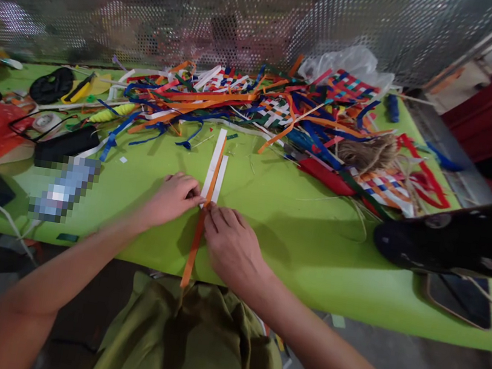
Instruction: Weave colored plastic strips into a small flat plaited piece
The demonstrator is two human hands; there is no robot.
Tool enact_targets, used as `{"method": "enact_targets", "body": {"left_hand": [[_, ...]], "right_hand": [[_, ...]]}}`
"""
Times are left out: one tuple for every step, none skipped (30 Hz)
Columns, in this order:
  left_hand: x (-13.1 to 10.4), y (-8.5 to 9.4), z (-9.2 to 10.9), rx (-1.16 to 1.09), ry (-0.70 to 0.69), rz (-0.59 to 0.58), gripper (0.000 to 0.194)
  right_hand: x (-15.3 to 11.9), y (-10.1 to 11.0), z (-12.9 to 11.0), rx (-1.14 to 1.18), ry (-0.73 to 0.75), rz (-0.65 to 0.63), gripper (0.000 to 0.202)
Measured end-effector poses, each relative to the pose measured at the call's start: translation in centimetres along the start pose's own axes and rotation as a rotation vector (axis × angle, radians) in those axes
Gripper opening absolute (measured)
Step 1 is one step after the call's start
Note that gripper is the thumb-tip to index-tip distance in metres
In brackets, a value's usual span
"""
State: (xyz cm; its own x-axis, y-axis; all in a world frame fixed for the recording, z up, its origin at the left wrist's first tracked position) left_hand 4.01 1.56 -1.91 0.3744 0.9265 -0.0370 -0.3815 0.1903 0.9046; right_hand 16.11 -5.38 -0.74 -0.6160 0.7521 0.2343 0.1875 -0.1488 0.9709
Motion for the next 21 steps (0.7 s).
{"method": "enact_targets", "body": {"left_hand": [[-0.07, -0.01, 0.11, 0.008, 0.002, 0.007, 0.017], [-0.13, -0.02, 0.21, 0.016, 0.004, 0.012, 0.017], [-0.19, -0.04, 0.30, 0.024, 0.006, 0.016, 0.017], [-0.23, -0.07, 0.38, 0.032, 0.007, 0.017, 0.017], [-0.27, -0.09, 0.44, 0.039, 0.007, 0.019, 0.017], [-0.29, -0.11, 0.49, 0.045, 0.008, 0.022, 0.017], [-0.29, -0.12, 0.52, 0.050, 0.008, 0.026, 0.017], [-0.29, -0.14, 0.55, 0.054, 0.008, 0.030, 0.017], [-0.28, -0.15, 0.57, 0.058, 0.007, 0.035, 0.018], [-0.27, -0.17, 0.60, 0.062, 0.006, 0.039, 0.019], [-0.26, -0.19, 0.62, 0.067, 0.006, 0.041, 0.019], [-0.24, -0.22, 0.64, 0.072, 0.005, 0.043, 0.019], [-0.23, -0.26, 0.65, 0.077, 0.005, 0.043, 0.019], [-0.21, -0.29, 0.67, 0.081, 0.005, 0.043, 0.019], [-0.20, -0.32, 0.67, 0.085, 0.007, 0.044, 0.019], [-0.19, -0.34, 0.67, 0.088, 0.007, 0.045, 0.019], [-0.19, -0.35, 0.68, 0.091, 0.007, 0.047, 0.019], [-0.18, -0.35, 0.68, 0.094, 0.006, 0.049, 0.019], [-0.17, -0.35, 0.68, 0.096, 0.006, 0.051, 0.019], [-0.16, -0.34, 0.68, 0.097, 0.006, 0.052, 0.019], [-0.16, -0.33, 0.67, 0.096, 0.006, 0.052, 0.019]], "right_hand": [[0.02, 0.01, 0.01, 0.005, -0.004, -0.002, 0.035], [0.03, 0.02, 0.03, 0.012, -0.009, -0.004, 0.035], [0.03, 0.03, 0.07, 0.020, -0.014, -0.005, 0.035], [0.03, 0.04, 0.11, 0.026, -0.018, -0.005, 0.035], [0.01, 0.05, 0.13, 0.031, -0.018, -0.006, 0.035], [-0.02, 0.05, 0.16, 0.033, -0.016, -0.008, 0.035], [-0.06, 0.05, 0.18, 0.035, -0.014, -0.009, 0.036], [-0.11, 0.06, 0.20, 0.037, -0.010, -0.010, 0.036], [-0.15, 0.08, 0.22, 0.039, -0.006, -0.010, 0.037], [-0.18, 0.09, 0.24, 0.042, -0.003, -0.010, 0.037], [-0.21, 0.10, 0.27, 0.044, -0.002, -0.008, 0.038], [-0.23, 0.10, 0.31, 0.046, -0.002, -0.007, 0.039], [-0.25, 0.08, 0.33, 0.048, -0.001, -0.009, 0.039], [-0.27, 0.05, 0.35, 0.048, -0.001, -0.010, 0.039], [-0.28, 0.01, 0.37, 0.046, -0.001, -0.012, 0.039], [-0.30, -0.02, 0.39, 0.044, -0.002, -0.013, 0.039], [-0.33, -0.05, 0.40, 0.042, -0.002, -0.012, 0.039], [-0.35, -0.06, 0.40, 0.043, -0.001, -0.009, 0.039], [-0.38, -0.06, 0.40, 0.046, -0.002, -0.005, 0.039], [-0.41, -0.06, 0.40, 0.050, -0.003, -0.002, 0.040], [-0.44, -0.06, 0.39, 0.054, -0.003, -0.001, 0.040]]}}
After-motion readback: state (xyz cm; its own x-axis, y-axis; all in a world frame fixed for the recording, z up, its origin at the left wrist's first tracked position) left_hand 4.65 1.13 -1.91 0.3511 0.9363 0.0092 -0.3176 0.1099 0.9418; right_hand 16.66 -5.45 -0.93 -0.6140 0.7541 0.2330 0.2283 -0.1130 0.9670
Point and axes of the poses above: each hand's wrist, its own x-axis towards the middle knuckle, its own y-axis out of the back of the hand, z = x × y, the point moved 7 cm from there along x, towards the middle knuckle, and after that the axes turned 8 degrees about -y, right-handed, at the moved point
